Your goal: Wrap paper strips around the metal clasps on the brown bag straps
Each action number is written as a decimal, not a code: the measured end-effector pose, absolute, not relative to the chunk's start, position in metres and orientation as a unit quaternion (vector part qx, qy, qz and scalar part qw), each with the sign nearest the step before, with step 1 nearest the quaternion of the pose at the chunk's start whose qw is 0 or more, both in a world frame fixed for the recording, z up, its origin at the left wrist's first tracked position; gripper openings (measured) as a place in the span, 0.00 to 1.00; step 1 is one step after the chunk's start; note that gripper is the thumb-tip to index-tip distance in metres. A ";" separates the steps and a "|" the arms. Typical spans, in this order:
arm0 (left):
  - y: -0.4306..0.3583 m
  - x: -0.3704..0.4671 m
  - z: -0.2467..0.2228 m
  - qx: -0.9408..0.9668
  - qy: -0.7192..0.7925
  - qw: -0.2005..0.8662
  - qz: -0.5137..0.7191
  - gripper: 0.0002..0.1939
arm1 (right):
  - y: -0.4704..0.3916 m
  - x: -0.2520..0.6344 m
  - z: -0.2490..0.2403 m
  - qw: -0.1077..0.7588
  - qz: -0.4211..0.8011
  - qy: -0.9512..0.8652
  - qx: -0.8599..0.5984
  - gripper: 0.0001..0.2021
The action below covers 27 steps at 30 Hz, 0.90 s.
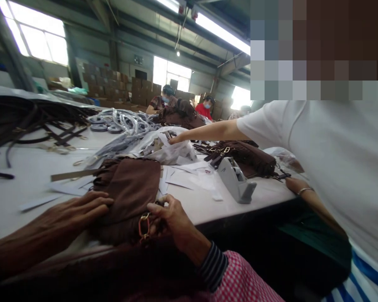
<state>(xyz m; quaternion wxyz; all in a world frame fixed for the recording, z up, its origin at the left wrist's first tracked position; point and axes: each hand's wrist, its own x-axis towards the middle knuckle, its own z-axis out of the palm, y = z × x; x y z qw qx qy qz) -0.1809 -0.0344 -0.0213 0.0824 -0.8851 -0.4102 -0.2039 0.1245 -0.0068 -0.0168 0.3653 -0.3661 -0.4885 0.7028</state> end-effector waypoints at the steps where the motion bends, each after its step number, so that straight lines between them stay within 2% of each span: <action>1: -0.039 -0.181 -0.015 -0.878 -0.435 0.063 -0.189 0.24 | -0.007 0.123 -0.016 0.362 0.702 -0.485 -0.374 0.22; 5: -0.046 -0.189 0.011 -0.795 -0.561 -0.054 -0.222 0.17 | 0.000 0.119 -0.010 0.319 0.730 -0.455 -0.396 0.19; 8: -0.037 -0.195 0.020 -0.703 -0.634 -0.216 -0.237 0.23 | 0.005 0.113 -0.007 0.287 0.755 -0.415 -0.418 0.21; 10: -0.026 -0.196 0.018 -0.661 -0.655 -0.268 -0.250 0.28 | 0.006 0.106 -0.006 0.290 0.752 -0.430 -0.407 0.19; 12: -0.014 -0.195 0.010 -0.636 -0.666 -0.276 -0.276 0.31 | 0.005 0.099 -0.004 0.320 0.726 -0.478 -0.376 0.14; 16: 0.000 -0.187 -0.005 -0.582 -0.650 -0.328 -0.362 0.31 | -0.001 0.089 0.003 0.346 0.664 -0.577 -0.326 0.17; 20: -0.003 -0.180 0.005 -0.533 -0.607 -0.364 -0.464 0.31 | -0.012 0.085 0.014 0.391 0.624 -0.624 -0.262 0.18; 24: 0.009 -0.177 0.024 -0.580 -0.564 -0.321 -0.492 0.30 | -0.026 0.079 0.017 0.435 0.613 -0.605 -0.264 0.21; 27: 0.033 -0.176 0.026 -0.636 -0.559 -0.277 -0.454 0.30 | -0.028 0.074 0.010 0.386 0.684 -0.531 -0.317 0.28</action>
